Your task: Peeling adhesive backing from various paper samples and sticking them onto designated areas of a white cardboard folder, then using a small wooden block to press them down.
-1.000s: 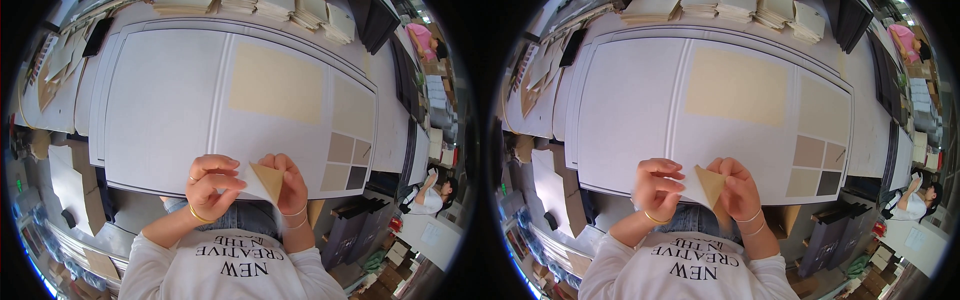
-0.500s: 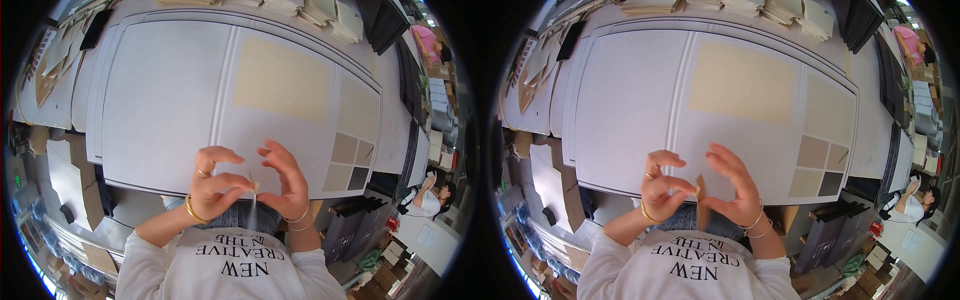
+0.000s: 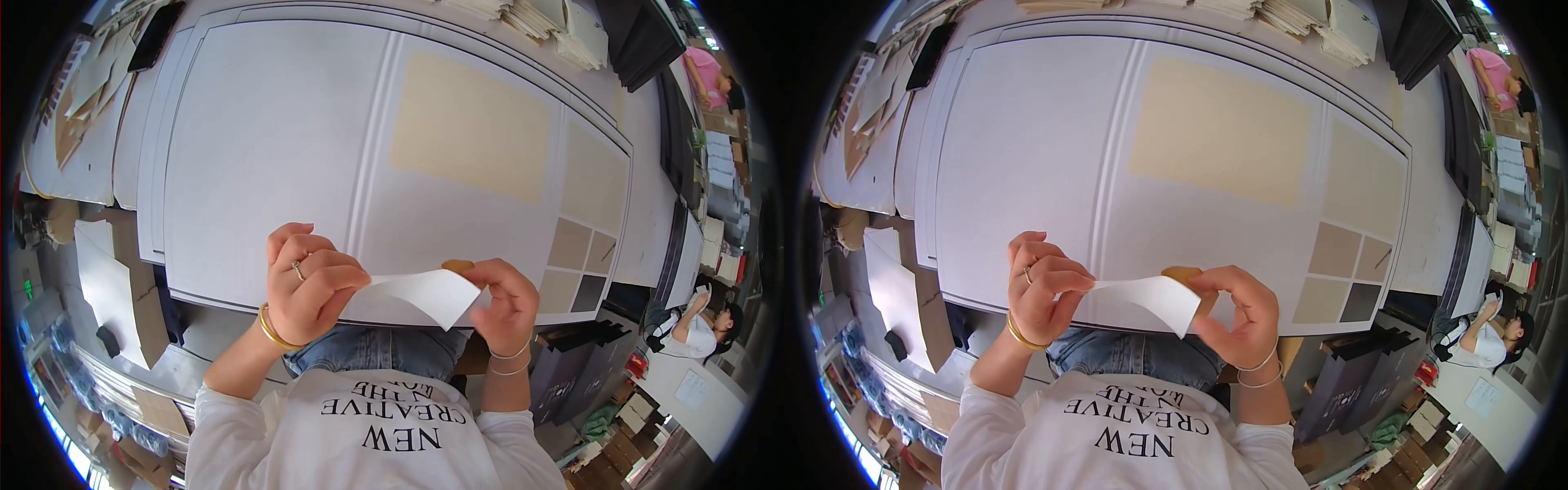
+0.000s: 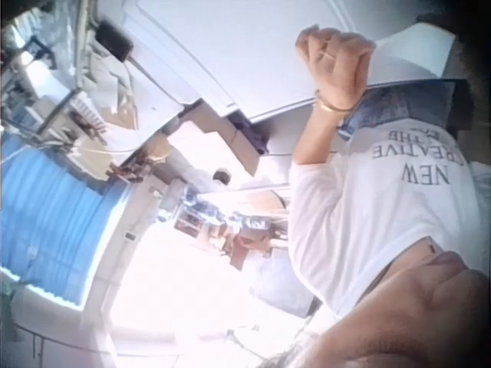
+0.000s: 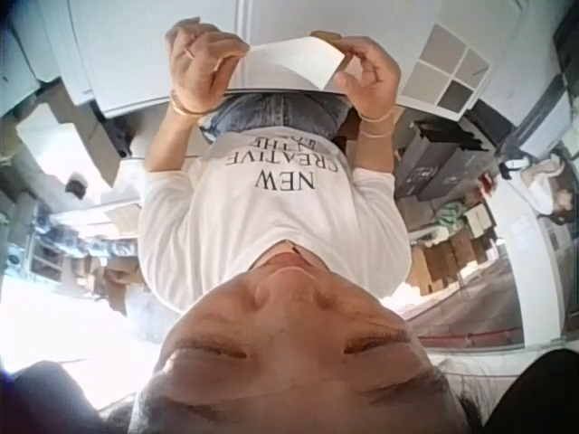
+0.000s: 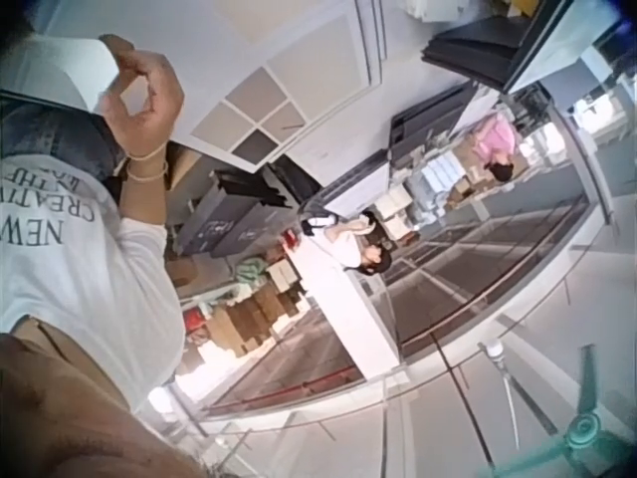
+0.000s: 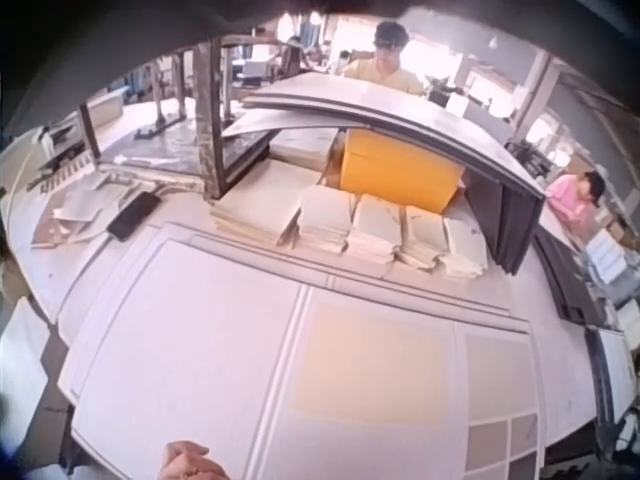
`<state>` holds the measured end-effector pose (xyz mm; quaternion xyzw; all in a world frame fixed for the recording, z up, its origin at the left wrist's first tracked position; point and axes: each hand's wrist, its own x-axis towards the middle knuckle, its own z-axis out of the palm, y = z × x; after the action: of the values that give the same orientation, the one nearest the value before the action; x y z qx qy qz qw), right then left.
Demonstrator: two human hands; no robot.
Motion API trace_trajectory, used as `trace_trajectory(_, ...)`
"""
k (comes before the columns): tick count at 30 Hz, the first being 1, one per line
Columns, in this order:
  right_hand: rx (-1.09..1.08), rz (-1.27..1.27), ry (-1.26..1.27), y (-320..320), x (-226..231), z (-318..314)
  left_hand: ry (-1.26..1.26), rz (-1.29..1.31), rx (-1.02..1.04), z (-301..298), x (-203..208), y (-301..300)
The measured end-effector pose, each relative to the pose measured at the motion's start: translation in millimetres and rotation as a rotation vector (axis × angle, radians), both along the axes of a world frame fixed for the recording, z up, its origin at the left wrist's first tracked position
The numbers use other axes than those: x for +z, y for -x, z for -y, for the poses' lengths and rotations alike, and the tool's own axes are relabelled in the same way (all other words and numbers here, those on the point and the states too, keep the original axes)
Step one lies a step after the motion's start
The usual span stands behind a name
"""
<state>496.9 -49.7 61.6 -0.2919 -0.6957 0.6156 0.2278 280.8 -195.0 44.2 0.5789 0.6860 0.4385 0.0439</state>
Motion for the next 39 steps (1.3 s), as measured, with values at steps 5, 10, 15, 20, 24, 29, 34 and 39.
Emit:
trace_trajectory(5,-0.202,0.254,-0.152,13,-12,-1,0.097,-0.04,0.057,-5,-2,-7)
trace_trajectory(10,-0.365,0.148,-0.055,24,-42,-32,0.325,0.068,0.071,6,-21,-17)
trace_trajectory(15,-0.29,0.215,-0.123,37,-54,-43,0.438,-0.155,0.002,13,-26,-33)
trace_trajectory(20,-0.294,0.21,-0.137,37,-59,-45,0.519,-0.236,0.019,9,-26,-38)
trace_trajectory(24,-0.28,0.218,-0.128,38,-58,-45,0.526,-0.23,0.015,10,-27,-38)
trace_trajectory(29,-0.28,0.235,-0.156,36,-61,-45,0.522,-0.22,0.014,10,-28,-39)
trace_trajectory(34,-0.273,0.231,-0.164,38,-59,-46,0.525,-0.229,0.017,10,-28,-38)
trace_trajectory(39,-0.265,0.226,-0.152,39,-59,-46,0.526,-0.234,0.017,10,-28,-38)
